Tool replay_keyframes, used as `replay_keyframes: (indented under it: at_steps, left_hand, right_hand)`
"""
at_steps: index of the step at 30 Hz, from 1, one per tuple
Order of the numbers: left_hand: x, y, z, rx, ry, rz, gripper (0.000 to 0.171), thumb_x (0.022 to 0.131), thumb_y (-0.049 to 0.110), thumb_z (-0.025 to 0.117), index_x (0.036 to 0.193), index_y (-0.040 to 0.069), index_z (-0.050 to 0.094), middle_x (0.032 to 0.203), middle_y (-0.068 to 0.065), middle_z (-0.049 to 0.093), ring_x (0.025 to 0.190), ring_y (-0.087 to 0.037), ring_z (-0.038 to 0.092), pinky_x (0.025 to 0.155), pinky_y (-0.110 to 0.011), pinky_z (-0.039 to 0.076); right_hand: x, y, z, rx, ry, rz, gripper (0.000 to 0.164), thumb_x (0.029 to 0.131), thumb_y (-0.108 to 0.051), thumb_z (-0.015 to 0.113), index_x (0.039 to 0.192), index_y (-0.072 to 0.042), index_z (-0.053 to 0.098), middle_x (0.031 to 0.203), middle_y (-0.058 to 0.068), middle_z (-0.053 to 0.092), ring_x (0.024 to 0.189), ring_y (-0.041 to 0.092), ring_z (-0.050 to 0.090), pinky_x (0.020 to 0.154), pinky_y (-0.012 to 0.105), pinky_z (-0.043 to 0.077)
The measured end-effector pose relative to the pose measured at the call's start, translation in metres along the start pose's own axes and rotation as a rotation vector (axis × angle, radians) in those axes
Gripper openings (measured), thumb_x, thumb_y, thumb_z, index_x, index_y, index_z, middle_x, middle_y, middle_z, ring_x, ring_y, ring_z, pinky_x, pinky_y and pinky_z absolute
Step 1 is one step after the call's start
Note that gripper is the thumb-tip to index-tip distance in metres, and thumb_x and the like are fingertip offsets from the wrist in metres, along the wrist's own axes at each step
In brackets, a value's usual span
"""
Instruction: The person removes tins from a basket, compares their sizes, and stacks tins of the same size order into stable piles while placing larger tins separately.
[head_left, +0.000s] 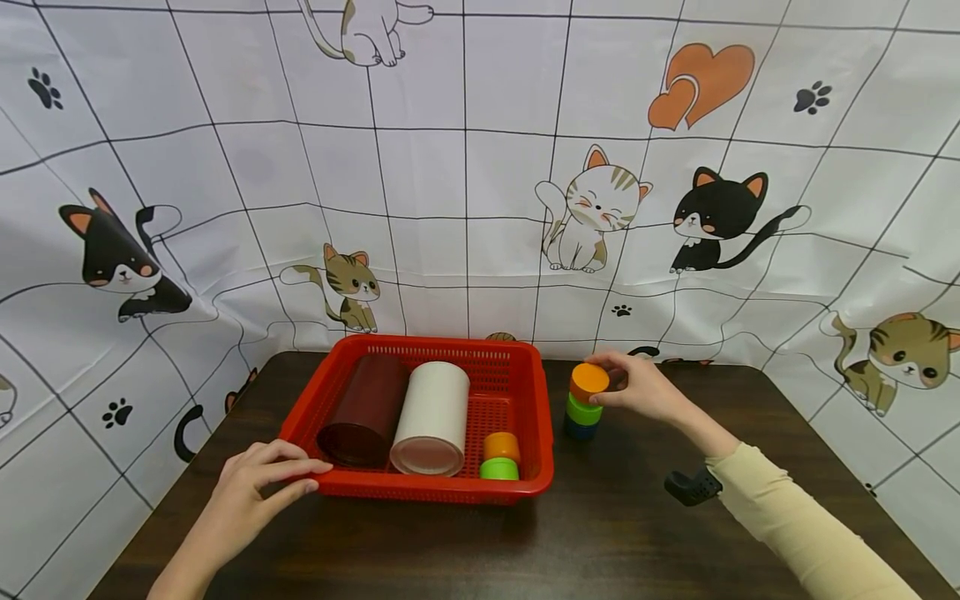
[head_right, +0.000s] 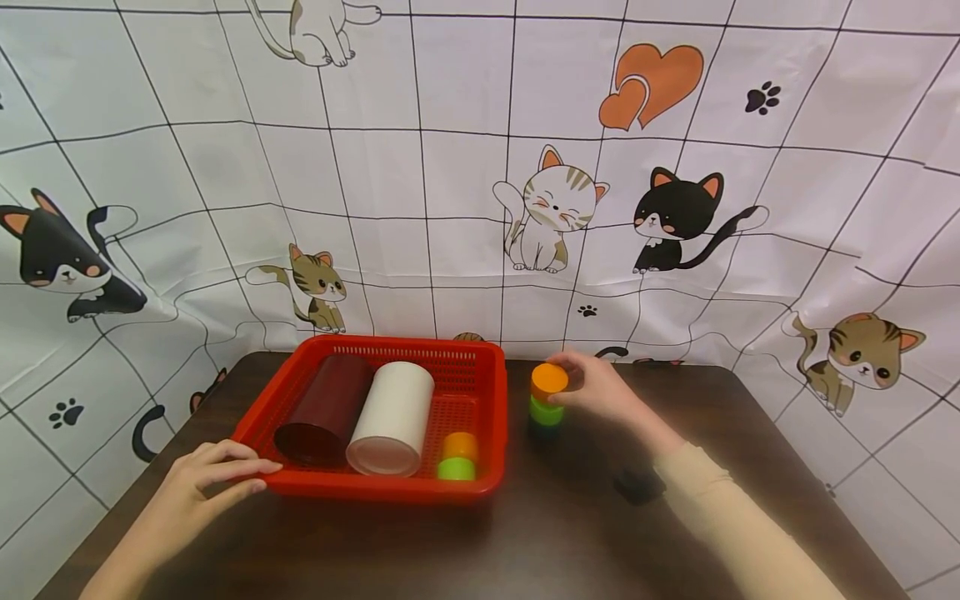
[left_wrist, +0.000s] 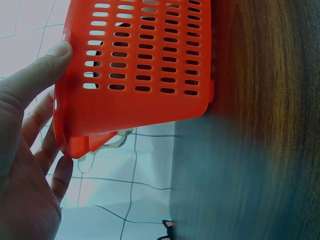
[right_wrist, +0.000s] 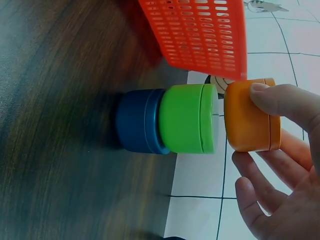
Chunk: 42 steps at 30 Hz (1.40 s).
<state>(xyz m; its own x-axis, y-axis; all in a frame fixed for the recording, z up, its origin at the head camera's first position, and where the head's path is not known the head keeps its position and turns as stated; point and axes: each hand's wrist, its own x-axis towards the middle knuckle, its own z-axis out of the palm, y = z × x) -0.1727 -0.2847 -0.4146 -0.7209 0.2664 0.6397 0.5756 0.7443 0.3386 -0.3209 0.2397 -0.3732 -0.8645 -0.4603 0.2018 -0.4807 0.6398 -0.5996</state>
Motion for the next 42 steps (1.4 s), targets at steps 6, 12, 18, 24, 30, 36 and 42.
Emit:
replay_keyframes:
  at_steps: [6, 12, 18, 24, 30, 36, 42]
  left_hand:
    - [-0.001, -0.001, 0.001, 0.007, 0.007, 0.014, 0.048, 0.063, 0.005, 0.087, 0.099, 0.035, 0.077, 0.092, 0.019, 0.063, 0.085, 0.003, 0.045, 0.078, -0.020, 0.028]
    - [-0.001, -0.001, 0.001, 0.002, -0.001, -0.006, 0.043, 0.065, 0.006, 0.086, 0.098, 0.033, 0.078, 0.092, 0.019, 0.063, 0.086, 0.003, 0.045, 0.080, -0.025, 0.029]
    - [-0.002, -0.001, 0.002, 0.002, -0.006, -0.024, 0.043, 0.067, 0.007, 0.086, 0.099, 0.035, 0.077, 0.092, 0.020, 0.063, 0.087, 0.003, 0.045, 0.081, -0.029, 0.027]
    - [-0.001, -0.002, 0.002, -0.005, 0.007, 0.003, 0.046, 0.065, 0.005, 0.087, 0.099, 0.034, 0.077, 0.092, 0.019, 0.063, 0.086, 0.003, 0.045, 0.080, -0.023, 0.027]
    - [-0.001, -0.002, 0.002, -0.018, 0.014, 0.021, 0.045, 0.064, 0.004, 0.086, 0.099, 0.032, 0.078, 0.092, 0.018, 0.064, 0.085, 0.003, 0.045, 0.077, -0.019, 0.028]
    - [-0.001, -0.003, 0.002, -0.006, 0.006, 0.012, 0.045, 0.065, 0.005, 0.086, 0.099, 0.033, 0.078, 0.092, 0.019, 0.063, 0.087, 0.003, 0.045, 0.079, -0.021, 0.028]
    - [-0.001, -0.002, 0.002, -0.009, 0.005, 0.011, 0.045, 0.065, 0.006, 0.086, 0.100, 0.034, 0.078, 0.093, 0.019, 0.063, 0.087, 0.003, 0.045, 0.079, -0.022, 0.028]
  right_hand:
    - [-0.002, 0.000, 0.002, 0.021, -0.016, 0.008, 0.059, 0.085, -0.020, 0.079, 0.135, -0.002, 0.055, 0.119, 0.015, 0.067, 0.100, 0.027, 0.068, 0.086, 0.038, 0.058]
    - [-0.003, 0.001, 0.002, 0.046, -0.022, 0.001, 0.059, 0.085, -0.020, 0.079, 0.135, 0.000, 0.054, 0.121, 0.018, 0.065, 0.100, 0.031, 0.069, 0.085, 0.039, 0.057]
    - [-0.003, 0.001, 0.001, 0.052, -0.036, 0.000, 0.058, 0.086, -0.020, 0.078, 0.135, -0.002, 0.054, 0.121, 0.018, 0.065, 0.100, 0.031, 0.069, 0.083, 0.035, 0.058]
    - [-0.003, 0.001, 0.002, 0.042, -0.038, 0.002, 0.058, 0.085, -0.020, 0.078, 0.135, -0.004, 0.054, 0.120, 0.018, 0.066, 0.101, 0.032, 0.069, 0.082, 0.032, 0.058]
    - [-0.005, 0.002, 0.001, 0.045, -0.050, 0.008, 0.058, 0.087, -0.021, 0.077, 0.137, -0.004, 0.053, 0.124, 0.020, 0.064, 0.104, 0.032, 0.069, 0.084, 0.035, 0.058]
    - [-0.005, -0.001, -0.001, 0.041, -0.045, 0.002, 0.062, 0.087, -0.022, 0.077, 0.140, -0.004, 0.051, 0.131, 0.020, 0.061, 0.109, 0.032, 0.067, 0.088, 0.039, 0.057]
    - [0.003, -0.012, -0.006, -0.068, 0.020, -0.022, 0.057, 0.087, -0.025, 0.076, 0.138, -0.011, 0.055, 0.140, 0.013, 0.058, 0.127, 0.035, 0.054, 0.100, 0.053, 0.048]
